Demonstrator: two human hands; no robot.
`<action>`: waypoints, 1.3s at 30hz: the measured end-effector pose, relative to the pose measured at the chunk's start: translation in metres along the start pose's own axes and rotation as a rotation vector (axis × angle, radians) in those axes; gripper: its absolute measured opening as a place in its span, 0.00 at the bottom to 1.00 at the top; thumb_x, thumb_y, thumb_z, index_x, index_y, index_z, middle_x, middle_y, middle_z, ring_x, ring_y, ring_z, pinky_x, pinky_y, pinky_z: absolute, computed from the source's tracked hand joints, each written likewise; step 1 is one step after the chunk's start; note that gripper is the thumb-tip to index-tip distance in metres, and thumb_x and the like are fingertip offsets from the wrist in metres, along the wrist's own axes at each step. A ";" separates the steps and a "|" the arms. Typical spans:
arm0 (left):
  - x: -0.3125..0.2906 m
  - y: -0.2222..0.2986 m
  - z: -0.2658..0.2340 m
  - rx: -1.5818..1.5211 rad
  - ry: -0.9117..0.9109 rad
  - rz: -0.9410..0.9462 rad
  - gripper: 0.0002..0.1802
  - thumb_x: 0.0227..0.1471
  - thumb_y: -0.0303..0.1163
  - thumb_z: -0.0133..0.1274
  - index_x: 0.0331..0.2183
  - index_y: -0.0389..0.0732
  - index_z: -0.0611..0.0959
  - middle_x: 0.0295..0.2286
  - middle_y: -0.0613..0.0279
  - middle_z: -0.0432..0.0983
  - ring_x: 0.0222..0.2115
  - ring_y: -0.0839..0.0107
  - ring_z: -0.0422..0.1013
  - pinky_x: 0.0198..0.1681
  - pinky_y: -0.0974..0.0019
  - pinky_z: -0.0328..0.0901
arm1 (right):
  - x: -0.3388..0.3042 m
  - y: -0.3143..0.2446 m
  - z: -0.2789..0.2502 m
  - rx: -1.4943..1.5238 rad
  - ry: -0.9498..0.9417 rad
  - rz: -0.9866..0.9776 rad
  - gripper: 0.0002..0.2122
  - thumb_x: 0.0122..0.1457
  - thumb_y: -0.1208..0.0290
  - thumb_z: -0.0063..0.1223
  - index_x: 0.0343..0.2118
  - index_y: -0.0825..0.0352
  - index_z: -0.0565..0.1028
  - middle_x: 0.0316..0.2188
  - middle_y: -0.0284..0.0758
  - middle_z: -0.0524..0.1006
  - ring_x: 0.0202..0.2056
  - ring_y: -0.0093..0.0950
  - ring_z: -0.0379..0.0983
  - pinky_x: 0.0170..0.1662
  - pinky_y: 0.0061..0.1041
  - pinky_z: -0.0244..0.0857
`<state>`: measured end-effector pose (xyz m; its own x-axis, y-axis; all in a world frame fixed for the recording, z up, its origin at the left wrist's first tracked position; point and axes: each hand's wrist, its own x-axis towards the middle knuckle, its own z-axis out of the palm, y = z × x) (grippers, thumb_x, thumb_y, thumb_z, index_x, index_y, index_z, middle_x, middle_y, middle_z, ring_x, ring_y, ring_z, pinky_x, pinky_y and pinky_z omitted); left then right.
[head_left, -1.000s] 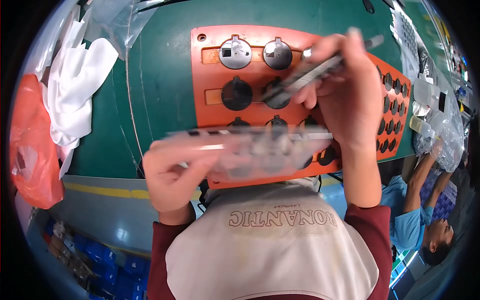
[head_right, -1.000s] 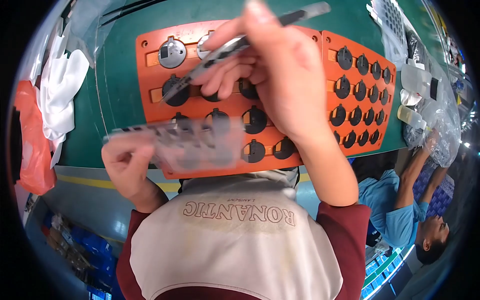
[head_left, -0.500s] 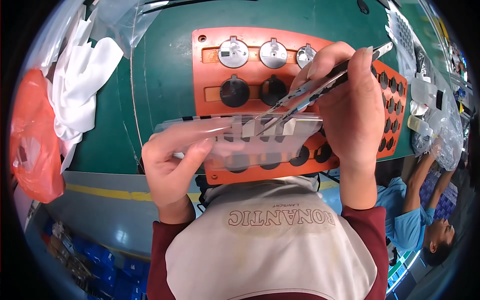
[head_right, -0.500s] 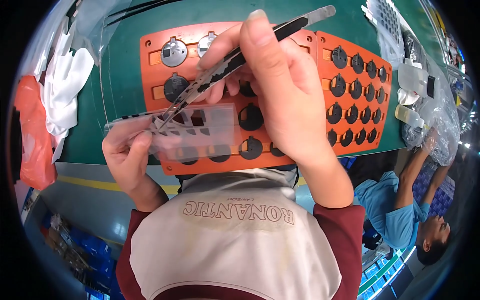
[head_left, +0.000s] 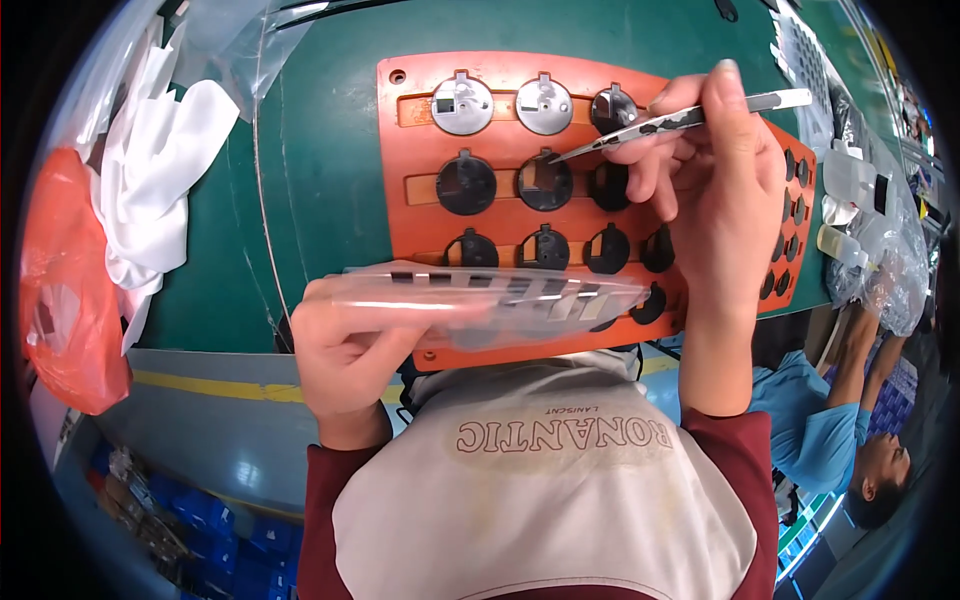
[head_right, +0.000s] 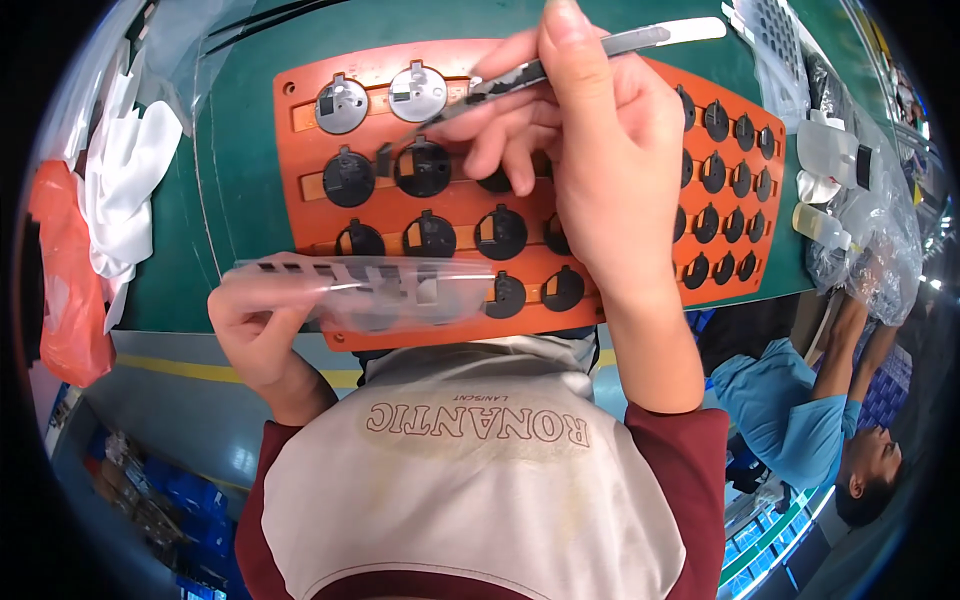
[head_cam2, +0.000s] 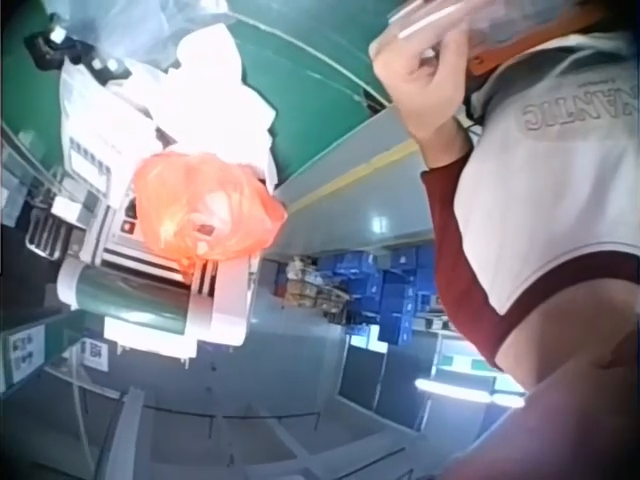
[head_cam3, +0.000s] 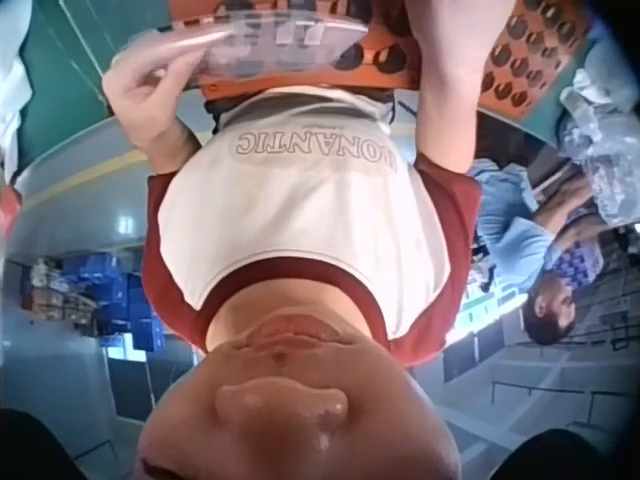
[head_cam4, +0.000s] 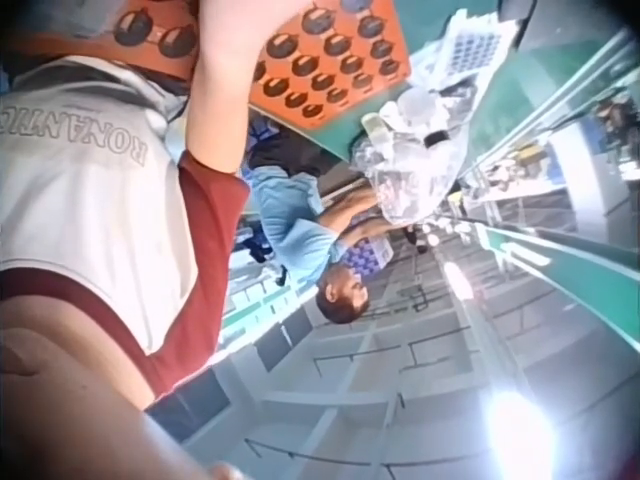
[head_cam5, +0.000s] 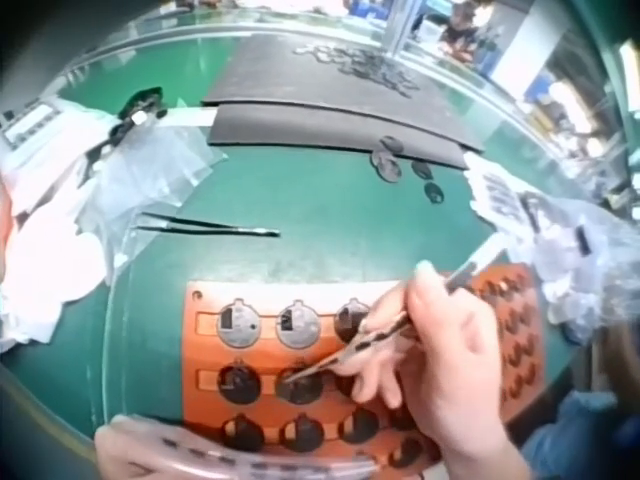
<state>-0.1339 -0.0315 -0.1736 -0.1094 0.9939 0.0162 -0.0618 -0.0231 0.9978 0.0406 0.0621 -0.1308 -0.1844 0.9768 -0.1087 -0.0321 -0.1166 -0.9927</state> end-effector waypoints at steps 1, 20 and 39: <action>0.001 -0.003 0.001 -0.031 -0.022 0.045 0.07 0.23 0.19 0.45 0.14 0.34 0.76 0.12 0.55 0.68 0.15 0.64 0.66 0.20 0.73 0.60 | 0.000 0.000 -0.002 -0.183 0.057 0.020 0.17 0.55 0.62 0.28 0.22 0.70 0.65 0.14 0.40 0.70 0.10 0.19 0.61 0.11 0.10 0.51; 0.006 -0.013 -0.001 0.101 -0.110 0.047 0.05 0.28 0.19 0.48 0.17 0.35 0.76 0.13 0.57 0.70 0.17 0.69 0.67 0.23 0.74 0.60 | 0.009 0.021 -0.009 -0.145 0.055 0.038 0.15 0.55 0.64 0.31 0.22 0.71 0.66 0.14 0.41 0.70 0.10 0.19 0.63 0.09 0.09 0.52; 0.006 -0.021 0.007 0.081 0.009 0.032 0.04 0.28 0.19 0.49 0.16 0.34 0.76 0.16 0.57 0.70 0.20 0.72 0.66 0.25 0.76 0.58 | 0.013 0.015 -0.018 -0.158 0.144 0.167 0.17 0.54 0.62 0.33 0.22 0.72 0.66 0.13 0.42 0.70 0.10 0.21 0.64 0.10 0.11 0.55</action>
<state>-0.1260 -0.0244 -0.1944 -0.1186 0.9918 0.0479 0.0219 -0.0456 0.9987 0.0551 0.0764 -0.1477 -0.0322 0.9632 -0.2670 0.1425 -0.2600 -0.9550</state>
